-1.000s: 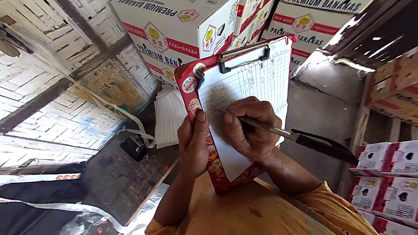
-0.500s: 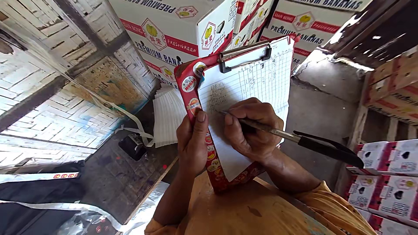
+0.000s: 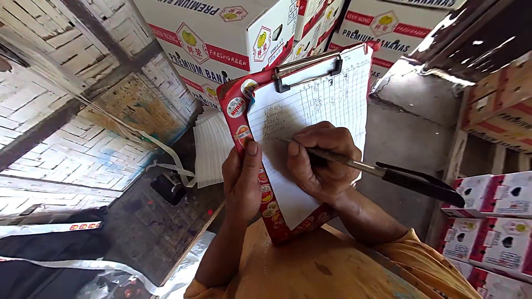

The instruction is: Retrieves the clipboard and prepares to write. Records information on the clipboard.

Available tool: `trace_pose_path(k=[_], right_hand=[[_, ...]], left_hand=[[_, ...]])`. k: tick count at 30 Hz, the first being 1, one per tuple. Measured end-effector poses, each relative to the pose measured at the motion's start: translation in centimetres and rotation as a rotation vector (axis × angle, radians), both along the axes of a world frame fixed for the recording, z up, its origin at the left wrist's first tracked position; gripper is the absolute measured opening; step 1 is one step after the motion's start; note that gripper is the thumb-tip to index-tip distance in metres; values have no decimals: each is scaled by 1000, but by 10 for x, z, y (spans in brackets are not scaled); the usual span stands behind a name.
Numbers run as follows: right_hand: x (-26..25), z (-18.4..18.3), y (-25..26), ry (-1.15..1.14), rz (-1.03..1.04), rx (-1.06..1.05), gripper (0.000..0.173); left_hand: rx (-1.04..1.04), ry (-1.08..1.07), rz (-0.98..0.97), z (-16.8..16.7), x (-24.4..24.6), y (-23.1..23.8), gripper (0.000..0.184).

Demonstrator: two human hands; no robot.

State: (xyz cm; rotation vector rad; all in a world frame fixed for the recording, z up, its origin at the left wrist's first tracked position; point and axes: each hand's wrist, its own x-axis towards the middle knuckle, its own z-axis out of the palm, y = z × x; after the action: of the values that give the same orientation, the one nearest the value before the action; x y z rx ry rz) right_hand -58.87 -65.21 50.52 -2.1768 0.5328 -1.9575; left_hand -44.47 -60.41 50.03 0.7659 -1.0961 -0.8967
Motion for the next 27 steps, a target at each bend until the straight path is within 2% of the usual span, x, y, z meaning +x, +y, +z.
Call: trace_pose_path(k=[7,12,27], right_hand=[[0,-1,-1,-18,45,11,9],[4,-2,-1,-10,-32,15,9],[0,-5,-5,-67,-25,10,8]], left_hand=[[5,28,-6,0,1,0,22],[13,29,10,-1,0,-1,21],[19,32,0,-5,1,-3,22]])
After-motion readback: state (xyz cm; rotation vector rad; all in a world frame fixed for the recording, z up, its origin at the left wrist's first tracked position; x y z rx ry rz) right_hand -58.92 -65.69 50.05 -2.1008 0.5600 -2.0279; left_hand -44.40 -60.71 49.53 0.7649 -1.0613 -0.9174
